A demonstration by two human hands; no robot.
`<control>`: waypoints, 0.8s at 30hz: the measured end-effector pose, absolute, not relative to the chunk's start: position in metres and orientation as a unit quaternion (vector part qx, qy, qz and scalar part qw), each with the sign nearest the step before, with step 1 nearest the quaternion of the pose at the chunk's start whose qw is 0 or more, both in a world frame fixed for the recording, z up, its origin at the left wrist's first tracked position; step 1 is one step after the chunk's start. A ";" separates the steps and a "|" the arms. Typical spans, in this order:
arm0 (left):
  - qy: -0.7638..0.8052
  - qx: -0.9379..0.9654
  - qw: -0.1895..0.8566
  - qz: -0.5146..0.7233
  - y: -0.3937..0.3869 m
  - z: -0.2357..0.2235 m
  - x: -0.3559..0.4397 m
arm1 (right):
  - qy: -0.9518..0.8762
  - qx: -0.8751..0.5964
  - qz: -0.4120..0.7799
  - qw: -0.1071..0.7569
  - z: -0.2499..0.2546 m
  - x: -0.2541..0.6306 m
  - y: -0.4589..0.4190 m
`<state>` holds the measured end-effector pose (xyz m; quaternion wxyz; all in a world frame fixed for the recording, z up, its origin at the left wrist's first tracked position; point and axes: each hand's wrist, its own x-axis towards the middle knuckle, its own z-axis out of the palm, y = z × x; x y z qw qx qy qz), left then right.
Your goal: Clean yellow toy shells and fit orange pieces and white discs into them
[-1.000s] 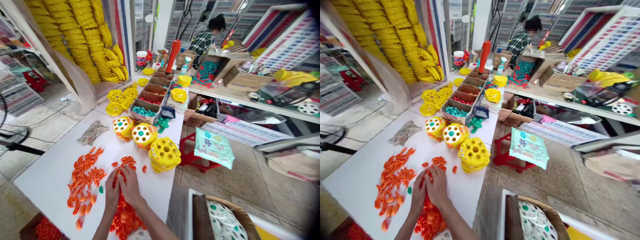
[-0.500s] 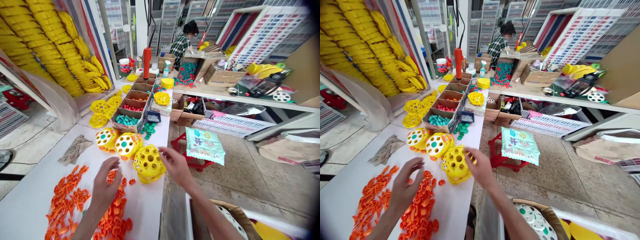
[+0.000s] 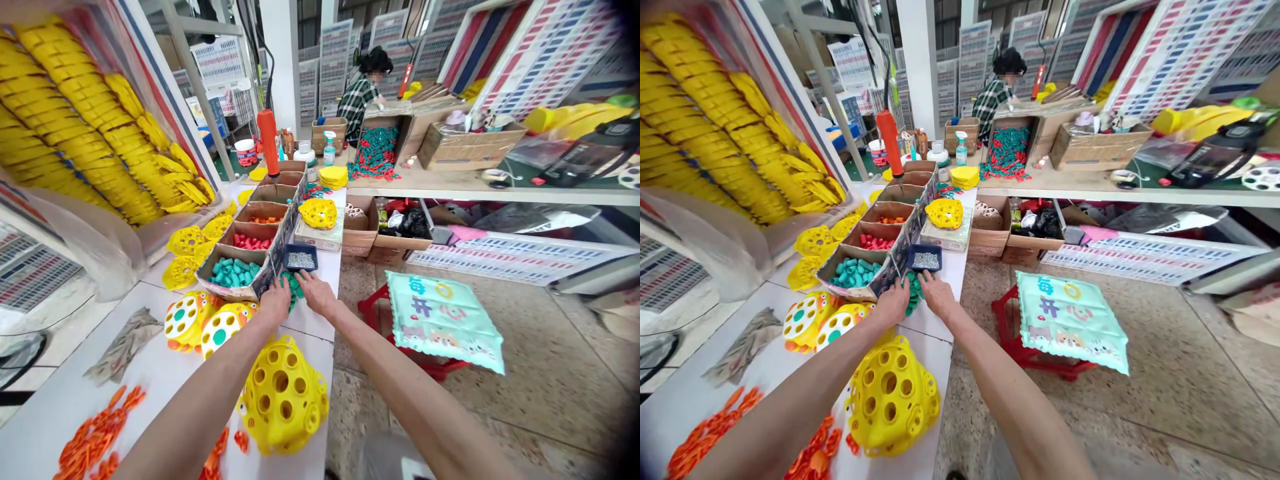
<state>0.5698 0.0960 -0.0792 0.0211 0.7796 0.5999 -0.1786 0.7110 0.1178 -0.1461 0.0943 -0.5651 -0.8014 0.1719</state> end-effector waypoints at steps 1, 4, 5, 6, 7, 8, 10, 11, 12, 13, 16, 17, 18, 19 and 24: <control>0.603 0.776 0.021 -0.186 0.101 -0.083 0.571 | -0.802 -0.564 0.173 0.093 -0.148 0.709 0.121; 0.604 0.769 0.031 -0.207 0.116 -0.088 0.574 | -0.803 -0.561 0.181 0.092 -0.151 0.707 0.124; 0.603 0.767 0.037 -0.214 0.120 -0.089 0.574 | -0.803 -0.559 0.185 0.094 -0.151 0.707 0.123; 0.601 0.767 0.045 -0.221 0.123 -0.089 0.575 | -0.804 -0.555 0.191 0.095 -0.151 0.708 0.122; 0.599 0.766 0.052 -0.227 0.126 -0.089 0.575 | -0.806 -0.548 0.199 0.097 -0.150 0.710 0.120; 0.596 0.766 0.059 -0.232 0.128 -0.088 0.574 | -0.809 -0.541 0.209 0.098 -0.149 0.713 0.119; 0.591 0.768 0.067 -0.237 0.129 -0.086 0.574 | -0.813 -0.525 0.232 0.100 -0.146 0.719 0.117; 0.589 0.770 0.068 -0.236 0.128 -0.085 0.573 | -0.814 -0.518 0.242 0.099 -0.145 0.722 0.116; 0.588 0.771 0.067 -0.234 0.128 -0.085 0.573 | -0.815 -0.513 0.252 0.096 -0.145 0.725 0.116; 0.589 0.772 0.065 -0.232 0.127 -0.084 0.572 | -0.814 -0.511 0.260 0.093 -0.144 0.726 0.116; 0.594 0.769 0.059 -0.227 0.130 -0.086 0.573 | -0.807 -0.518 0.273 0.082 -0.146 0.722 0.114; 0.596 0.767 0.061 -0.228 0.133 -0.087 0.574 | -0.802 -0.526 0.273 0.081 -0.147 0.719 0.113; 0.598 0.765 0.066 -0.230 0.137 -0.089 0.575 | -0.796 -0.535 0.272 0.081 -0.148 0.715 0.112; 0.598 0.763 0.073 -0.233 0.140 -0.091 0.576 | -0.789 -0.546 0.270 0.083 -0.149 0.710 0.111; 0.596 0.758 0.114 -0.239 0.152 -0.099 0.576 | -0.757 -0.587 0.270 0.093 -0.155 0.696 0.110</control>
